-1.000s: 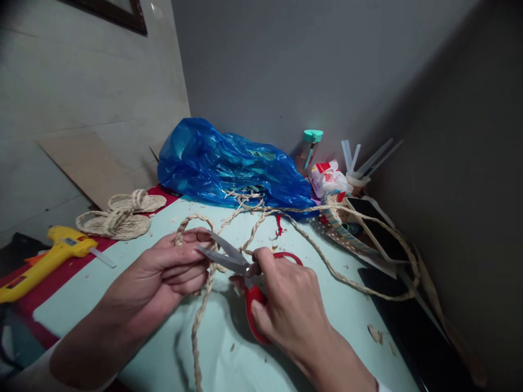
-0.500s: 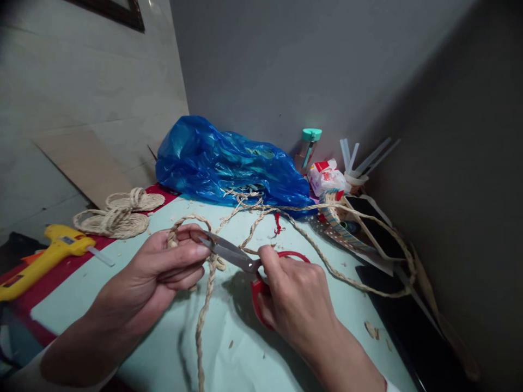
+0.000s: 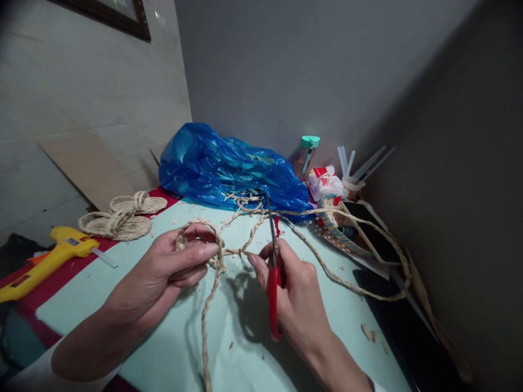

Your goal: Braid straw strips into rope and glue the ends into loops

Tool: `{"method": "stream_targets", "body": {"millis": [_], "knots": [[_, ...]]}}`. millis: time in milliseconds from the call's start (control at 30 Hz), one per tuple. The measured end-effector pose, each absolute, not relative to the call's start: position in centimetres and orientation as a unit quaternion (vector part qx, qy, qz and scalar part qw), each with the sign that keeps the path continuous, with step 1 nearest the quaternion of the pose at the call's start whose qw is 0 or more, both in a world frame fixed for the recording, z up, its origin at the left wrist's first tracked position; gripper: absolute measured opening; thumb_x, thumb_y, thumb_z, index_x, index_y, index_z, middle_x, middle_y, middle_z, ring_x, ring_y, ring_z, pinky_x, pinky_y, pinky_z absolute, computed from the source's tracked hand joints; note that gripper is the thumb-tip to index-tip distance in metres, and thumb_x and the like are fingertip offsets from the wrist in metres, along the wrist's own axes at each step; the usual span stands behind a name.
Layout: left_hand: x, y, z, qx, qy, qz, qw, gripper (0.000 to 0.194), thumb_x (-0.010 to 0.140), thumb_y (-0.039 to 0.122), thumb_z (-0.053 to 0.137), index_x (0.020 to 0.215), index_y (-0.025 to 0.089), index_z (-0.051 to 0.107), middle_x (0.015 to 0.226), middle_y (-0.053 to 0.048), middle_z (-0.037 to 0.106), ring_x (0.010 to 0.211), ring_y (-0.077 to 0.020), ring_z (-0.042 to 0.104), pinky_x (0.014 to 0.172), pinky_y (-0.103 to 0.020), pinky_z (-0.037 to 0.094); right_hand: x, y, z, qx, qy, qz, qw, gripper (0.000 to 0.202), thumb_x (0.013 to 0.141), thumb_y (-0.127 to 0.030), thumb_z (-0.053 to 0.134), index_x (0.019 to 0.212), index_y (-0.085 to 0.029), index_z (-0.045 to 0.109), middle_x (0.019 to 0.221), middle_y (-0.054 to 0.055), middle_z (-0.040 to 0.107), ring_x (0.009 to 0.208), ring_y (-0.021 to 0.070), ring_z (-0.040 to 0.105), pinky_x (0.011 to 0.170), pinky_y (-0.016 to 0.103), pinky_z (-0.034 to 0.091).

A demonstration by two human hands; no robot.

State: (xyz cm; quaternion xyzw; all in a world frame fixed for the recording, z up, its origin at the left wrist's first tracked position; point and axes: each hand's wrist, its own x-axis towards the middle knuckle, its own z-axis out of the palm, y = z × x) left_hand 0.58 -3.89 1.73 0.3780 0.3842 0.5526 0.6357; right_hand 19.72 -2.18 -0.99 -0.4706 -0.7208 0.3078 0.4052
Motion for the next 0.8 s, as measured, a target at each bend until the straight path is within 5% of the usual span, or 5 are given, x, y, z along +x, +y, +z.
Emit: {"method": "stream_targets", "body": {"millis": [133, 267, 400, 567, 800], "knots": [[0.9, -4.0, 1.6, 0.44, 0.421, 0.53, 0.59, 0.009, 0.079, 0.022, 0.072, 0.085, 0.017, 0.068, 0.072, 0.002, 0.055, 0.058, -0.005, 0.043, 0.051, -0.016, 0.032, 19.1, -2.6, -0.2, -0.458, -0.609, 0.554, 0.336, 0.038, 0.086, -0.052, 0.062, 0.107, -0.022, 0.05, 0.05, -0.01, 0.046, 0.035, 0.0078, 0.039, 0.033, 0.017, 0.03], [1.4, -4.3, 1.6, 0.487, 0.41, 0.508, 0.581, 0.01, 0.08, 0.026, 0.071, 0.086, 0.017, 0.07, 0.084, -0.003, 0.064, 0.076, -0.0132, 0.056, 0.07, -0.023, 0.044, 18.6, -3.1, -0.3, -0.414, -0.609, 0.61, 0.293, 0.028, 0.084, -0.042, 0.067, 0.093, -0.021, 0.052, 0.052, -0.008, 0.052, 0.036, 0.0057, 0.039, 0.036, 0.016, 0.032], [1.5, -4.8, 2.0, 0.459, 0.393, 0.523, 0.601, 0.023, 0.08, 0.031, 0.07, 0.1, 0.02, 0.067, 0.066, 0.003, 0.047, 0.058, -0.0075, 0.038, 0.054, -0.019, 0.032, 19.3, -2.7, 0.0, -0.435, -0.661, 0.502, 0.349, 0.016, 0.083, -0.027, 0.065, 0.082, -0.021, 0.05, 0.052, -0.007, 0.05, 0.044, 0.0079, 0.046, 0.044, 0.019, 0.037], [1.1, -4.5, 1.9, 0.444, 0.337, 0.527, 0.641, 0.027, 0.085, 0.044, 0.063, 0.092, 0.018, 0.069, 0.056, 0.007, 0.025, 0.051, -0.0067, 0.017, 0.047, -0.021, 0.016, 21.0, -1.3, 0.4, -0.495, -0.689, 0.14, 0.51, 0.011, 0.078, -0.017, 0.058, 0.085, -0.022, 0.051, 0.066, -0.003, 0.055, 0.051, 0.0105, 0.049, 0.051, 0.023, 0.041], [1.2, -4.4, 1.5, 0.442, 0.363, 0.485, 0.661, 0.019, 0.086, 0.033, 0.067, 0.09, 0.016, 0.075, 0.054, 0.008, 0.021, 0.049, -0.0051, 0.012, 0.045, -0.021, 0.011, 21.5, -0.8, 0.0, -0.52, -0.728, 0.019, 0.447, 0.013, 0.086, -0.025, 0.056, 0.096, -0.022, 0.047, 0.06, -0.005, 0.053, 0.045, 0.0107, 0.047, 0.048, 0.022, 0.037]]}}
